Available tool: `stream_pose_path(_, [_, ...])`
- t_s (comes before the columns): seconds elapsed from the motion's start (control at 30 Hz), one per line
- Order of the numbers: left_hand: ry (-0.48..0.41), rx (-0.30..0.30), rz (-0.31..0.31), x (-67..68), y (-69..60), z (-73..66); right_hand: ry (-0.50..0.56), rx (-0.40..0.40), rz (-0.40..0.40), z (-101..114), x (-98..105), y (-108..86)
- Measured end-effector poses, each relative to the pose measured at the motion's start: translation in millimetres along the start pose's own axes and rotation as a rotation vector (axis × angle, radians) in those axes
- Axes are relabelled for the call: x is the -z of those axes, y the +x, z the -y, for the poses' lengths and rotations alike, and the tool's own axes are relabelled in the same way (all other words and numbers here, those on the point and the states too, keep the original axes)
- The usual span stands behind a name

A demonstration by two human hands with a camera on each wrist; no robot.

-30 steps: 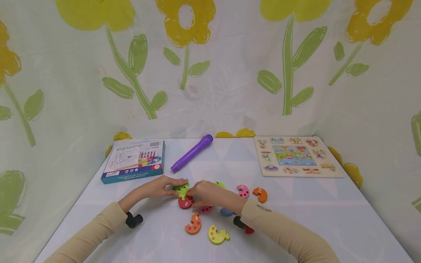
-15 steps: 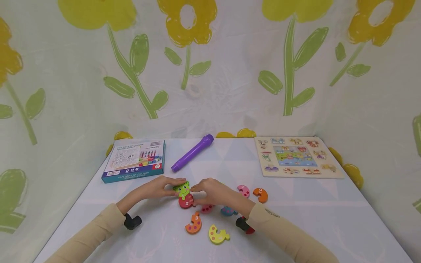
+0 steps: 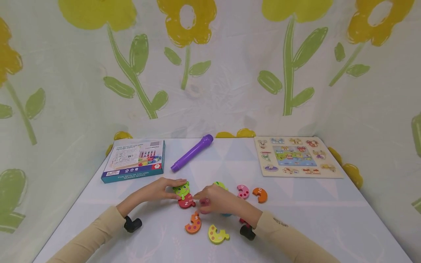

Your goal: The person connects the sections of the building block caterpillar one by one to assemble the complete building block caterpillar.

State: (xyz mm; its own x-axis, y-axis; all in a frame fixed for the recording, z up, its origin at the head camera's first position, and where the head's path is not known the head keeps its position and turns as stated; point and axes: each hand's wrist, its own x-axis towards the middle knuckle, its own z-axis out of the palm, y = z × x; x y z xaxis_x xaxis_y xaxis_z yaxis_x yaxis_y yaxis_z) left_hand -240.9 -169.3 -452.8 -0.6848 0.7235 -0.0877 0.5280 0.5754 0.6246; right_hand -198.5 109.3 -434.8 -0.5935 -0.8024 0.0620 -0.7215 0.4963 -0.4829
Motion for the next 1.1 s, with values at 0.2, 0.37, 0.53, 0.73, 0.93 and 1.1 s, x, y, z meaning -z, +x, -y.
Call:
stream_pose_path(0.2, [0.000,-0.001,0.000,-1.6,1.4,0.3,0.001,0.009,0.046,3.6,-2.8,-4.9])
stream_pose_path(0.37, [-0.011,0.001,0.000,-3.0,3.2,0.0,-0.006,0.006,0.076,7.3,-6.4,-9.6])
stream_pose_path(0.53, [-0.017,0.000,0.008,-4.2,5.2,-1.6,-0.017,-0.006,0.100,11.4,-11.1,-11.3])
stream_pose_path(0.73, [-0.012,0.006,0.012,-4.6,6.1,-3.2,-0.056,0.006,0.112,16.7,-15.1,-11.7])
stream_pose_path(0.93, [-0.021,0.007,0.016,-5.0,6.6,-3.4,-0.108,0.038,0.113,18.6,-18.4,-11.1])
stream_pose_path(1.1, [-0.025,-0.001,0.012,-5.4,7.1,-3.1,-0.131,0.058,0.102,15.6,-22.4,-9.6])
